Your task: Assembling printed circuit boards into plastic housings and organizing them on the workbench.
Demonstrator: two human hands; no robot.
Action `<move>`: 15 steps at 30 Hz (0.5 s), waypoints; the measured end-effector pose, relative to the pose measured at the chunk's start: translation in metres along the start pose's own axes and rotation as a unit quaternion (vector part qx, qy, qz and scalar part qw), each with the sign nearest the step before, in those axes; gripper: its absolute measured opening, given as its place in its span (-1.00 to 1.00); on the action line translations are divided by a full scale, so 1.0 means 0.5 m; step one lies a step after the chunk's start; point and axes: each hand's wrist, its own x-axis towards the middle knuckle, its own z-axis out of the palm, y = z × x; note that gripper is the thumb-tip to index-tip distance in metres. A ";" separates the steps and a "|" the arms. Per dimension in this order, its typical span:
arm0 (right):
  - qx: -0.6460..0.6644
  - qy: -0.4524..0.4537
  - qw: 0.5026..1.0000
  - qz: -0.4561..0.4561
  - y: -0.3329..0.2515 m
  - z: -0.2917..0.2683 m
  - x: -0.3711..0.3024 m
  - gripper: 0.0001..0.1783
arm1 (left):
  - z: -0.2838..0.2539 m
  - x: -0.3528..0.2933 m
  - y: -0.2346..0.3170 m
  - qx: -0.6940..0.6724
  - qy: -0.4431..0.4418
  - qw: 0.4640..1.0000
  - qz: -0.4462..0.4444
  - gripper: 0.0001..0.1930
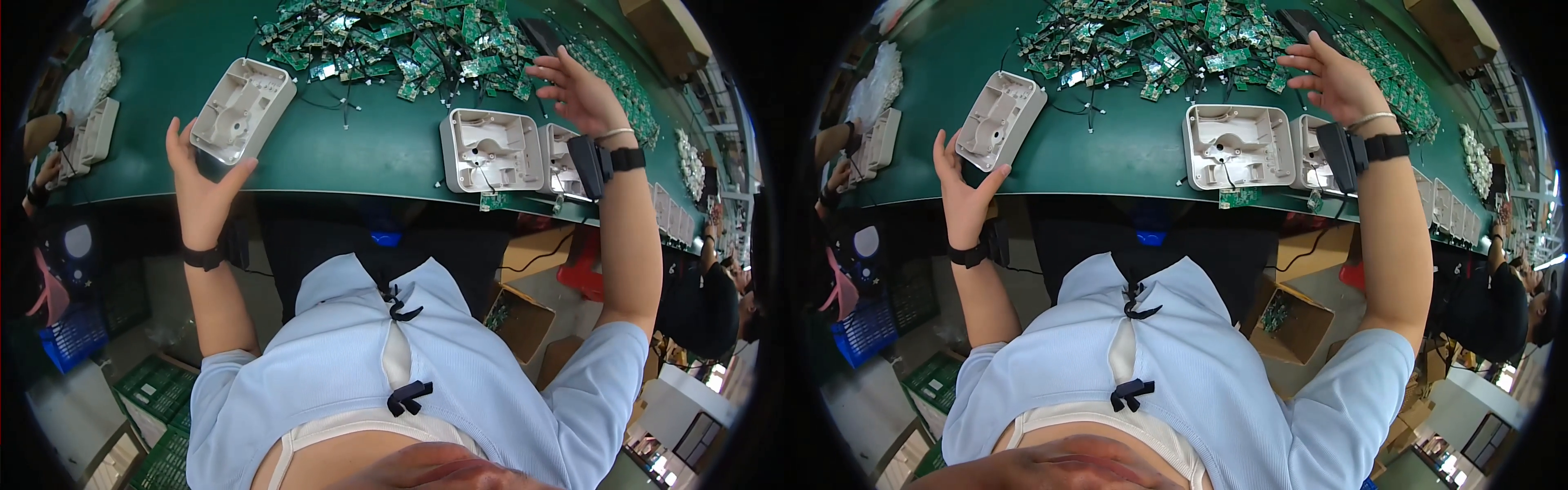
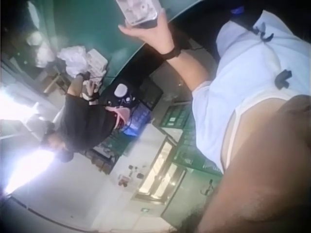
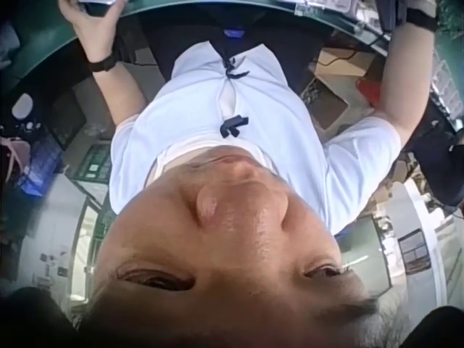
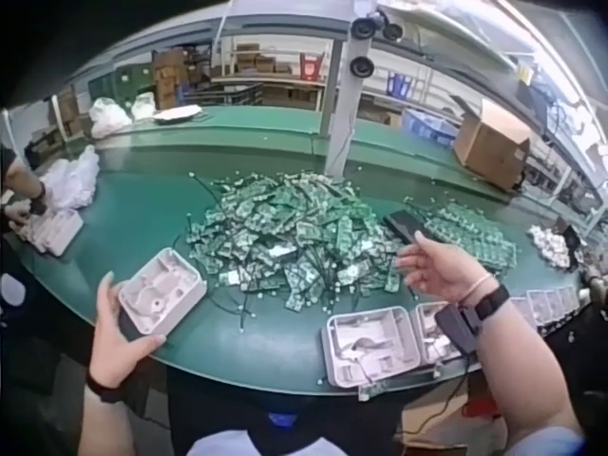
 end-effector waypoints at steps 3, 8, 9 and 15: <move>0.010 0.024 0.997 -0.074 -0.009 -0.036 0.039 -0.62 | -0.002 -0.007 0.007 -0.018 0.015 1.000 0.001 0.21; 0.139 0.003 0.967 -0.211 -0.068 -0.057 0.001 -0.65 | -0.005 -0.026 0.014 -0.018 0.045 0.998 0.036 0.22; 0.265 -0.065 0.951 -0.143 -0.055 -0.036 -0.003 -0.65 | -0.007 -0.032 0.014 -0.006 0.051 0.998 0.049 0.22; 0.530 -0.247 0.811 0.000 -0.011 0.121 -0.072 -0.74 | 0.000 -0.050 0.027 -0.006 0.063 0.994 0.094 0.16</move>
